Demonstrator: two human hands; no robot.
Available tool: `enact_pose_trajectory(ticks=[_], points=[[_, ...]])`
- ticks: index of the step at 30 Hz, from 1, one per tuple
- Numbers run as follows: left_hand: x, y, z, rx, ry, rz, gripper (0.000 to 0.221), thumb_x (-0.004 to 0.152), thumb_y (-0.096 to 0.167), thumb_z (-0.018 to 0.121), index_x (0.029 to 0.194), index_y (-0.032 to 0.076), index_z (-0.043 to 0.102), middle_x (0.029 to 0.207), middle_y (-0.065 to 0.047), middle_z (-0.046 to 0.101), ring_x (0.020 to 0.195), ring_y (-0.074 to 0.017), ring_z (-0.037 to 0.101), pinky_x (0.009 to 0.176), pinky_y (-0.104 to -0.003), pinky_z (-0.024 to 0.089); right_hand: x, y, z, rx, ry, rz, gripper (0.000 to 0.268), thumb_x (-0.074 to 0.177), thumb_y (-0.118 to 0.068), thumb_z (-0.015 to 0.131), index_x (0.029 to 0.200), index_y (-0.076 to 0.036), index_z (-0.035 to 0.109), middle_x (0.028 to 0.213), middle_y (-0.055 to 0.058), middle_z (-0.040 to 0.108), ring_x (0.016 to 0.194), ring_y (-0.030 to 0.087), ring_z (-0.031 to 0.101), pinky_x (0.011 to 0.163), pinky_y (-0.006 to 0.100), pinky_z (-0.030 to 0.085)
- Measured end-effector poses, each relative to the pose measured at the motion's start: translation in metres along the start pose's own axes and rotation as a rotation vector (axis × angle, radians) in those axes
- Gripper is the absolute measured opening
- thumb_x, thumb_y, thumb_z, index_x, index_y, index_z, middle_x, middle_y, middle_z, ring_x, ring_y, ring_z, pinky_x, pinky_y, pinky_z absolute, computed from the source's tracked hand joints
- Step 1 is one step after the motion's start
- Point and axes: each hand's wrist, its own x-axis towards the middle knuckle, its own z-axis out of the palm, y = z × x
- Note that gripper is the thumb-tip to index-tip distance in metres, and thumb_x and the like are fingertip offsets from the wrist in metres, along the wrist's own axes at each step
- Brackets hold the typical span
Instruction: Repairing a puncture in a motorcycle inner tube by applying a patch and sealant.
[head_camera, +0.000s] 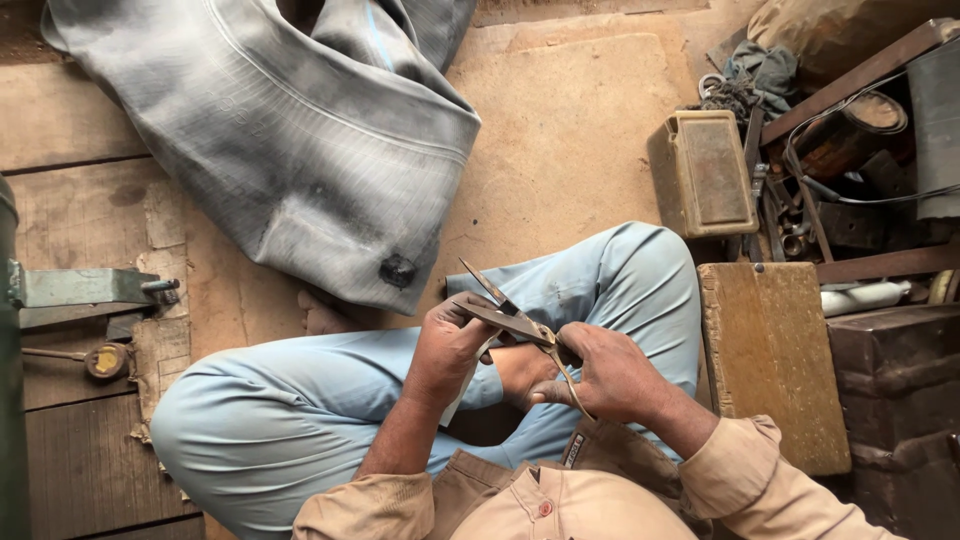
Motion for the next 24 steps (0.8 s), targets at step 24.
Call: enact_pose_trajectory(ticks=[24], points=[[-0.002, -0.002, 0.004, 0.148, -0.011, -0.03, 0.014, 0.088, 0.007, 0.068, 0.099, 0.001, 0.075, 0.084, -0.004, 0.075, 0.071, -0.0076, 0.065, 0.055, -0.023, 0.049, -0.013, 0.024, 0.0, -0.049, 0.176, -0.185, 0.057, 0.071, -0.06, 0.082, 0.074, -0.007, 0.062, 0.064, 0.014, 0.063, 0.066, 0.038, 0.066, 0.058, 0.049, 0.05]])
